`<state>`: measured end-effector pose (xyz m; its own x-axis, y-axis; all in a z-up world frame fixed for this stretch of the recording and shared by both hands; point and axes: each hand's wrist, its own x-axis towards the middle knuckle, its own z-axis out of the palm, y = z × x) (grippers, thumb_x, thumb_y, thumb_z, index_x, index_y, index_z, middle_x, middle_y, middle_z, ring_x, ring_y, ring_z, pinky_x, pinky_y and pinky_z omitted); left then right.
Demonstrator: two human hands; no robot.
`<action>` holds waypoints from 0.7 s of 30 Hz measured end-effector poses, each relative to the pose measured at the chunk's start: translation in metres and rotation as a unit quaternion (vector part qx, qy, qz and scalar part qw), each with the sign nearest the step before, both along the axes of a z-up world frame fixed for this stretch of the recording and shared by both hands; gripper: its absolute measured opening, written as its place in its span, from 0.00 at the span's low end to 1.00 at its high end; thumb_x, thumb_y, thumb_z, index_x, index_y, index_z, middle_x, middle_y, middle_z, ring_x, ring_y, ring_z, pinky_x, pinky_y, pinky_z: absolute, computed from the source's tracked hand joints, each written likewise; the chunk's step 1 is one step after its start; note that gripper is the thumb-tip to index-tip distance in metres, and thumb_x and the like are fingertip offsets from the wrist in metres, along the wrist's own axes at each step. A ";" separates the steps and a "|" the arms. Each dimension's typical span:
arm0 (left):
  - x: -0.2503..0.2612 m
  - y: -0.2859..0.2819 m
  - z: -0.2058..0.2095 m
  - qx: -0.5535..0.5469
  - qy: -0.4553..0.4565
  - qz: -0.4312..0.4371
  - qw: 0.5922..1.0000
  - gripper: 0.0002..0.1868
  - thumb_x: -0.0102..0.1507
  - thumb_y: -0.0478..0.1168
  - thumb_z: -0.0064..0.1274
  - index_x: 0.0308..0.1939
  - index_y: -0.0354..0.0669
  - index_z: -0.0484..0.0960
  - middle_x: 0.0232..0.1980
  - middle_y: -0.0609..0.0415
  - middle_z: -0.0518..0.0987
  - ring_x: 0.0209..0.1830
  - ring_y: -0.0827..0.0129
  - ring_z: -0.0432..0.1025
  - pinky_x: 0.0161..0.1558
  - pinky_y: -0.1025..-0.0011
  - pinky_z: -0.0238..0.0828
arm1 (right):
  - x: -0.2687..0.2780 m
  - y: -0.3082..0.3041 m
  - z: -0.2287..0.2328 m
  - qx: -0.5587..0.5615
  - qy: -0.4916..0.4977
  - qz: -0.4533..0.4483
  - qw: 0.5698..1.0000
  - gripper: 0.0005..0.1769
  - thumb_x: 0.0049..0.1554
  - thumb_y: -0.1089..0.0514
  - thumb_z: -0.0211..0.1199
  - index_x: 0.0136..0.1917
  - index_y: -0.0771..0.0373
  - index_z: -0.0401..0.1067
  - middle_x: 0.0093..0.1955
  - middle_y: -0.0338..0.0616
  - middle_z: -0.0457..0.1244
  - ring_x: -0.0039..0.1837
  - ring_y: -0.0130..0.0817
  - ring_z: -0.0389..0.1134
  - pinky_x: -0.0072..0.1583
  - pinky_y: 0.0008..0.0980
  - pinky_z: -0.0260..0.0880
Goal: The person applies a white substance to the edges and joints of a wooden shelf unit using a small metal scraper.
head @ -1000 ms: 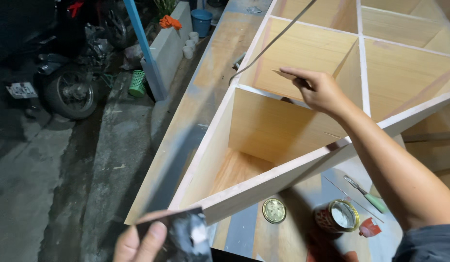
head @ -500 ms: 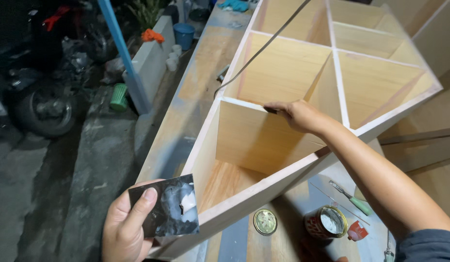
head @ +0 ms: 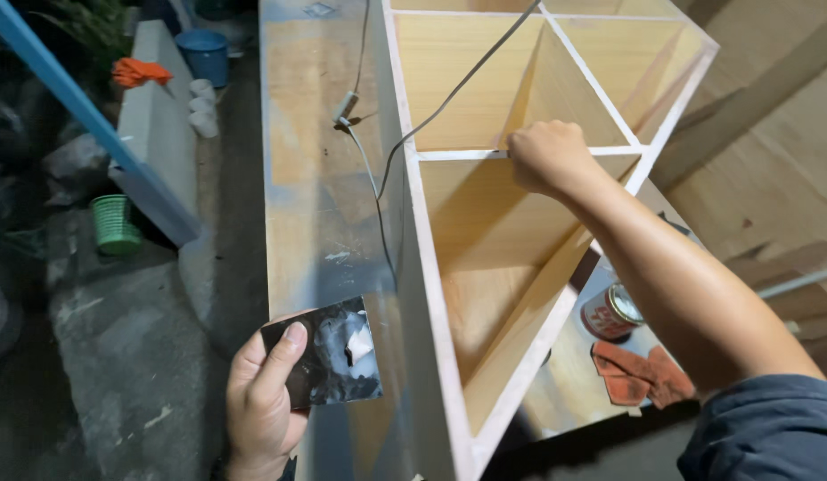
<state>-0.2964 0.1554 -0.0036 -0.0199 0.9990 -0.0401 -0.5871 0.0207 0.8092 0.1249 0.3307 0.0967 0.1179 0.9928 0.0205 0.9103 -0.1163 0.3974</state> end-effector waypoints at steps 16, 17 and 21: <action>0.007 0.084 0.013 -0.057 -0.042 0.005 0.997 0.08 0.69 0.34 0.64 0.44 0.28 0.88 0.39 0.39 0.87 0.37 0.63 0.81 0.46 0.55 0.87 | -0.161 -0.151 0.043 0.221 0.300 0.286 0.883 0.24 0.63 0.70 0.60 0.71 0.59 0.78 0.52 0.66 0.73 0.56 0.71 0.74 0.52 0.63 0.75; 0.014 0.094 0.003 -0.030 -0.029 -0.007 0.999 0.08 0.70 0.35 0.62 0.43 0.29 0.89 0.38 0.42 0.87 0.38 0.66 0.80 0.46 0.57 0.87 | -0.175 -0.163 0.046 0.195 0.287 0.323 0.881 0.26 0.61 0.70 0.56 0.70 0.58 0.78 0.56 0.61 0.74 0.60 0.67 0.75 0.54 0.59 0.76; 0.040 0.115 -0.009 0.031 0.031 -0.010 0.999 0.11 0.73 0.37 0.60 0.38 0.34 0.88 0.35 0.50 0.85 0.37 0.74 0.75 0.44 0.66 0.84 | -0.184 -0.181 0.026 0.175 0.183 0.428 0.867 0.29 0.60 0.66 0.49 0.72 0.57 0.75 0.68 0.50 0.72 0.69 0.53 0.73 0.64 0.48 0.72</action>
